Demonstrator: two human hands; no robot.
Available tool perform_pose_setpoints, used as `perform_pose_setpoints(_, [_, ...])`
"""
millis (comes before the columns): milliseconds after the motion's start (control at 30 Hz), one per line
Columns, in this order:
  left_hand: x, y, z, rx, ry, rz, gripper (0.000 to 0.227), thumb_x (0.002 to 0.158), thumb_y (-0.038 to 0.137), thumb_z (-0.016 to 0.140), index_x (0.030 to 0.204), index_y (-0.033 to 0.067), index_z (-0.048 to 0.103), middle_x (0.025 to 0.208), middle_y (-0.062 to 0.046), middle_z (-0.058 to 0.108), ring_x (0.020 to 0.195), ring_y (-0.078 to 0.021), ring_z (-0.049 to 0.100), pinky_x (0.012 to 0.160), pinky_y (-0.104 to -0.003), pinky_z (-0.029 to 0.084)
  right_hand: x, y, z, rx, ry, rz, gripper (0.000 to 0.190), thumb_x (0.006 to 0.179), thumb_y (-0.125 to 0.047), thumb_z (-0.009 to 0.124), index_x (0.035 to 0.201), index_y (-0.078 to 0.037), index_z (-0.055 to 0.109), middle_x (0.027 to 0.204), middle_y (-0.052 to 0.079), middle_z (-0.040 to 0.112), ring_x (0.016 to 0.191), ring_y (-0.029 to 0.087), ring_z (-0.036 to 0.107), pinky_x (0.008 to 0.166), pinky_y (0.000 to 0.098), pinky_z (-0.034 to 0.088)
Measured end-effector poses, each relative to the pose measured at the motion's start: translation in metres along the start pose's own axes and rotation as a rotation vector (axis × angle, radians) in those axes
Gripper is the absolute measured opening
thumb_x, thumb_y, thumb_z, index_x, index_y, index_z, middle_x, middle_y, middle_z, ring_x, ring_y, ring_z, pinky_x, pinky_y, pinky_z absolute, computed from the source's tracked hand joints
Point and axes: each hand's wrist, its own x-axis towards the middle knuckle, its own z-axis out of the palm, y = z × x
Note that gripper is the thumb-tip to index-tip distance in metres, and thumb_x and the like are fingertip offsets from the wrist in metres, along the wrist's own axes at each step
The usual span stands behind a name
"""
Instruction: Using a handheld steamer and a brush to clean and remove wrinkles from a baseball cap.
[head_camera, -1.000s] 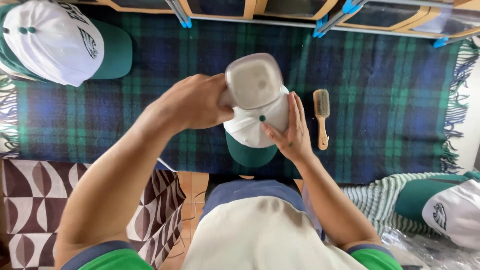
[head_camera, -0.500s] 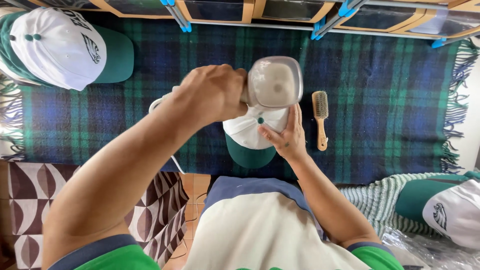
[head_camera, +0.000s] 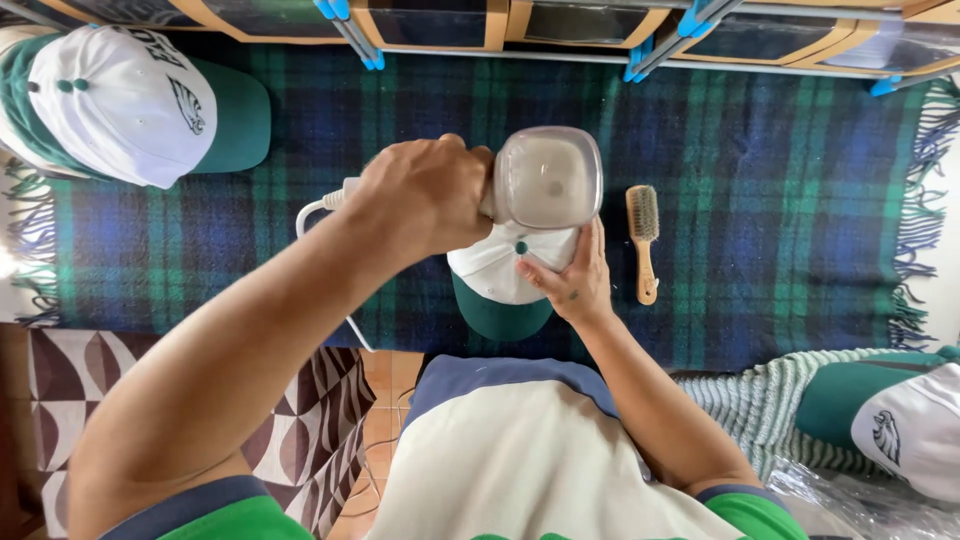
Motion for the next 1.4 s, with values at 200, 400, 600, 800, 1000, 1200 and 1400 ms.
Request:
perform_pose_setpoints(200, [0.051,0.038,0.029,-0.018,0.041,0.073,0.031,0.076,0.034,0.075,0.096,0.0108,0.074,0.084,-0.013,0.074,0.079,-0.0344,0.076,0.072,-0.047,0.064,-0.007,0.028,0.009,-0.044,-0.025,0.013,0.133,0.067,-0.07,0.087,0.16,0.002,0.026,0.158,0.022,0.037,0.143,0.039,0.042,0.114,0.0528,0.039])
perform_pose_setpoints(400, [-0.005,-0.011,0.014,-0.045,0.04,-0.071,0.038,0.077,0.037,0.066,0.102,0.0097,0.074,0.092,-0.015,0.074,0.087,-0.0375,0.075,0.076,-0.052,0.062,-0.001,-0.007,-0.004,-0.057,-0.013,-0.012,0.128,0.071,-0.072,0.083,0.157,0.005,0.028,0.157,0.027,0.036,0.147,0.044,0.037,0.116,0.0558,0.038])
perform_pose_setpoints(600, [-0.032,-0.032,0.03,-0.071,0.067,-0.167,0.053,0.076,0.047,0.067,0.104,0.0024,0.072,0.095,-0.019,0.073,0.084,-0.0427,0.075,0.076,-0.055,0.061,0.0,-0.017,-0.006,0.019,0.003,0.013,0.128,0.069,-0.071,0.084,0.159,0.0,0.027,0.16,0.023,0.036,0.149,0.042,0.035,0.119,0.0531,0.037])
perform_pose_setpoints(800, [0.035,-0.008,0.018,-0.092,0.062,-0.012,0.044,0.073,0.042,0.067,0.101,0.0082,0.074,0.087,-0.015,0.075,0.084,-0.0408,0.075,0.071,-0.054,0.061,-0.003,0.006,0.004,-0.156,0.068,-0.123,0.127,0.071,-0.074,0.081,0.151,0.013,0.034,0.151,0.029,0.043,0.143,0.045,0.042,0.112,0.0521,0.043])
perform_pose_setpoints(1000, [0.071,-0.04,-0.054,-0.53,-0.319,-0.388,0.026,0.09,0.03,0.067,0.111,0.0161,0.072,0.126,-0.005,0.062,0.088,-0.0255,0.066,0.066,-0.032,0.056,0.007,-0.028,-0.017,-0.07,-0.061,-0.071,0.111,0.083,-0.069,0.065,0.158,0.001,0.023,0.161,0.026,0.035,0.15,0.044,0.036,0.118,0.0568,0.039])
perform_pose_setpoints(1200, [0.032,-0.122,0.02,-0.951,-0.234,-0.704,0.043,0.07,0.028,0.078,0.093,-0.0069,0.066,0.066,-0.018,0.06,0.059,-0.0337,0.068,0.054,-0.043,0.06,0.045,-0.048,-0.031,-0.178,-0.203,-0.163,0.106,0.08,-0.067,0.078,0.159,-0.008,0.039,0.151,0.026,0.044,0.14,0.047,0.046,0.1,0.0561,0.051])
perform_pose_setpoints(1400, [-0.012,-0.144,0.081,-0.873,-0.101,-0.717,0.058,0.077,0.03,0.079,0.117,-0.0096,0.067,0.074,-0.026,0.067,0.063,-0.0332,0.073,0.059,-0.045,0.064,0.128,-0.039,-0.005,-0.216,-0.517,-0.136,0.05,0.101,-0.061,0.054,0.14,-0.032,0.064,0.133,0.0,0.068,0.12,0.025,0.066,0.093,0.0423,0.054])
